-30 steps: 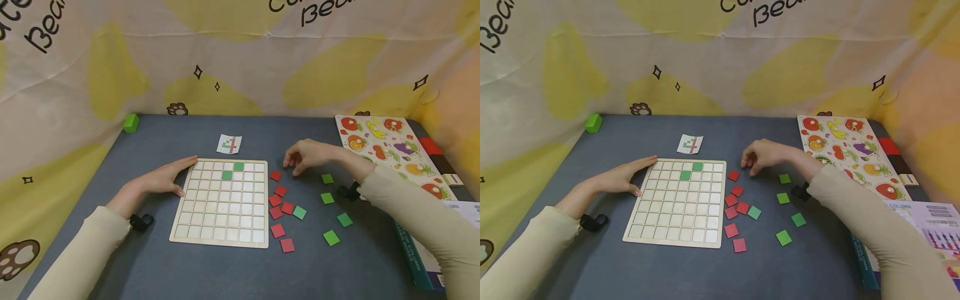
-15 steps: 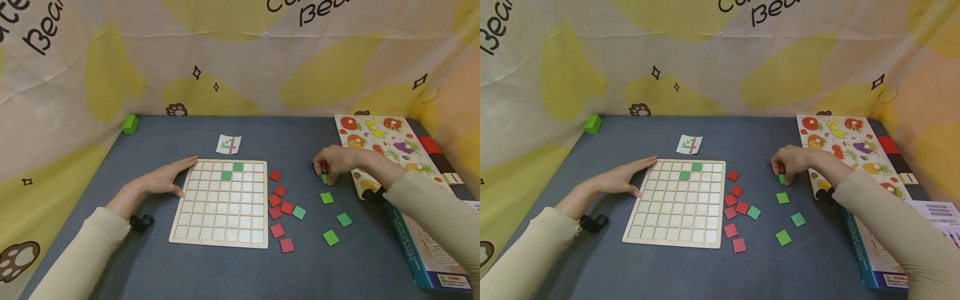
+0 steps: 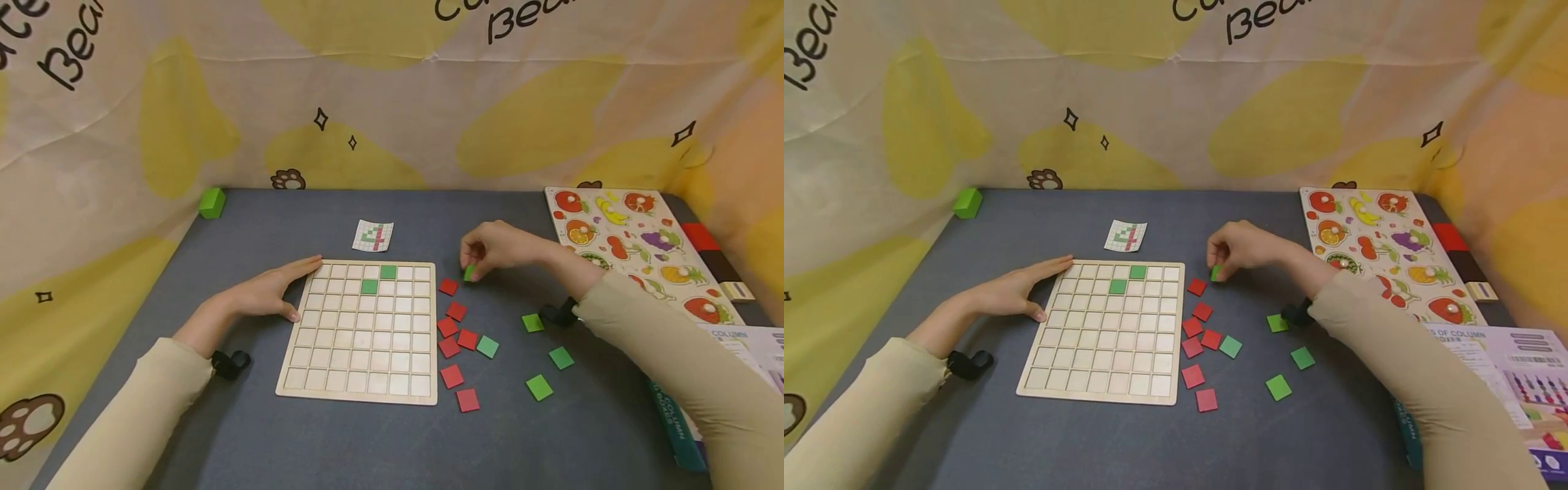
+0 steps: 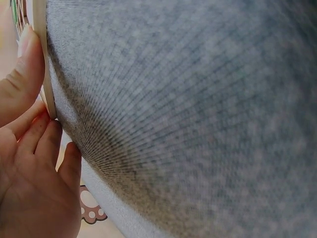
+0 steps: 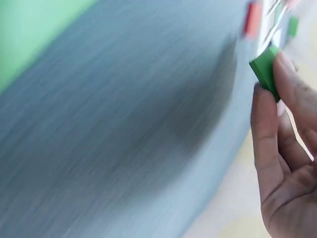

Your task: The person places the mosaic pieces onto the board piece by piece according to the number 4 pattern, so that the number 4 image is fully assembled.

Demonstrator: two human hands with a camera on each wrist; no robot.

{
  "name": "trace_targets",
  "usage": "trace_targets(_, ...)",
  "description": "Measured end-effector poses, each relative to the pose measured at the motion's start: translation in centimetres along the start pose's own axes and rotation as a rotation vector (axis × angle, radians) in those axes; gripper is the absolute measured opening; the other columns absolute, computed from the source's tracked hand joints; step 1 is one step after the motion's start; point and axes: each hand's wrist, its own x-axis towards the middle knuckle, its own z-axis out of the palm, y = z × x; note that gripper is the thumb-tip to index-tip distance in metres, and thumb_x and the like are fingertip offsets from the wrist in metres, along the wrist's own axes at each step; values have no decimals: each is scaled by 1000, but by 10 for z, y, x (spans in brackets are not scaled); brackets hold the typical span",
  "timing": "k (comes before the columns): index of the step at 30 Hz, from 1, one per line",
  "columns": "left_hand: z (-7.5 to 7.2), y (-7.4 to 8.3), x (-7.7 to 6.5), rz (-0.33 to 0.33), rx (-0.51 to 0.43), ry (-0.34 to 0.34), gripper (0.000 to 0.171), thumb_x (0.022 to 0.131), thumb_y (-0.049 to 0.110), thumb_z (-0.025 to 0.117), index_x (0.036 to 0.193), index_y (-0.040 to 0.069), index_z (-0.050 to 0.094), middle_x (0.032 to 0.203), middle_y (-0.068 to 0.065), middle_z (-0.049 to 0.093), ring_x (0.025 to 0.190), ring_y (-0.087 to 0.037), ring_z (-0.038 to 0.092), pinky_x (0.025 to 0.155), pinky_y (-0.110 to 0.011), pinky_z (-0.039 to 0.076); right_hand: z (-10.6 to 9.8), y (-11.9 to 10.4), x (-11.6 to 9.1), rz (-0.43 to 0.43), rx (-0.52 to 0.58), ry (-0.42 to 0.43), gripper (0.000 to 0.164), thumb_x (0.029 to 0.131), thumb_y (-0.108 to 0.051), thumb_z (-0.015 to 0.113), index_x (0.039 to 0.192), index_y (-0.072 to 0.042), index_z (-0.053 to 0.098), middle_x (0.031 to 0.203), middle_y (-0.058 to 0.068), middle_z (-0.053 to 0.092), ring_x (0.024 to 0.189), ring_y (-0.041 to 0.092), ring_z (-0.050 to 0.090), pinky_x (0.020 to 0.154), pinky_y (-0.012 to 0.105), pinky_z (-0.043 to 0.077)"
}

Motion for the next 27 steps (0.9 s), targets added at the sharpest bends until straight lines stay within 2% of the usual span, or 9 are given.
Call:
trace_targets(5, 0, 1, 2, 3, -14, -6, 108, 71, 12, 82, 158, 5, 18, 167, -16, 13, 154, -41, 14, 117, -60, 21, 23, -42, 41, -105, 88, 75, 13, 81, -9, 78, 94, -12, 77, 90, 3, 76, 83, 11, 68, 75, 27, 53)
trace_targets(8, -1, 2, 3, 11, -16, -10, 109, 71, 15, 83, 158, 5, 18, 167, -17, 13, 153, -42, 13, 116, -61, 21, 41, -68, 64, -123, 121, 104, 15, 82, -6, 76, 96, -11, 78, 95, 3, 77, 87, 12, 70, 80, 27, 55)
trace_targets(13, -3, 2, 3, 17, -28, -17, 109, 72, 17, 84, 158, 4, 18, 167, -18, 12, 153, -43, 12, 116, -61, 20, 70, -106, 95, -139, 112, 119, 15, 82, -8, 78, 96, -10, 78, 95, 4, 77, 87, 12, 70, 79, 22, 54)
trace_targets(19, -3, 3, 3, -5, -29, -25, 109, 73, 15, 83, 159, 6, 17, 168, -16, 10, 154, -42, 12, 116, -61, 21, 87, -130, 108, -79, 99, 128, 11, 79, -7, 80, 88, -9, 75, 87, 6, 76, 79, 13, 68, 70, 20, 50)
trace_targets(22, -3, 3, 2, -19, -30, -23, 109, 73, 11, 82, 159, 7, 16, 168, -15, 9, 154, -40, 11, 117, -60, 21, 90, -133, 108, -52, 59, 135, 8, 78, -9, 81, 83, -11, 75, 83, 4, 75, 76, 13, 67, 67, 20, 48)
trace_targets(27, -2, 2, 0, -18, -25, -20, 108, 73, 11, 82, 159, 7, 16, 168, -15, 10, 154, -41, 12, 117, -61, 20, 92, -133, 108, -78, -19, 114, 5, 78, -11, 81, 82, -12, 77, 83, 2, 76, 76, 13, 66, 66, 21, 46)
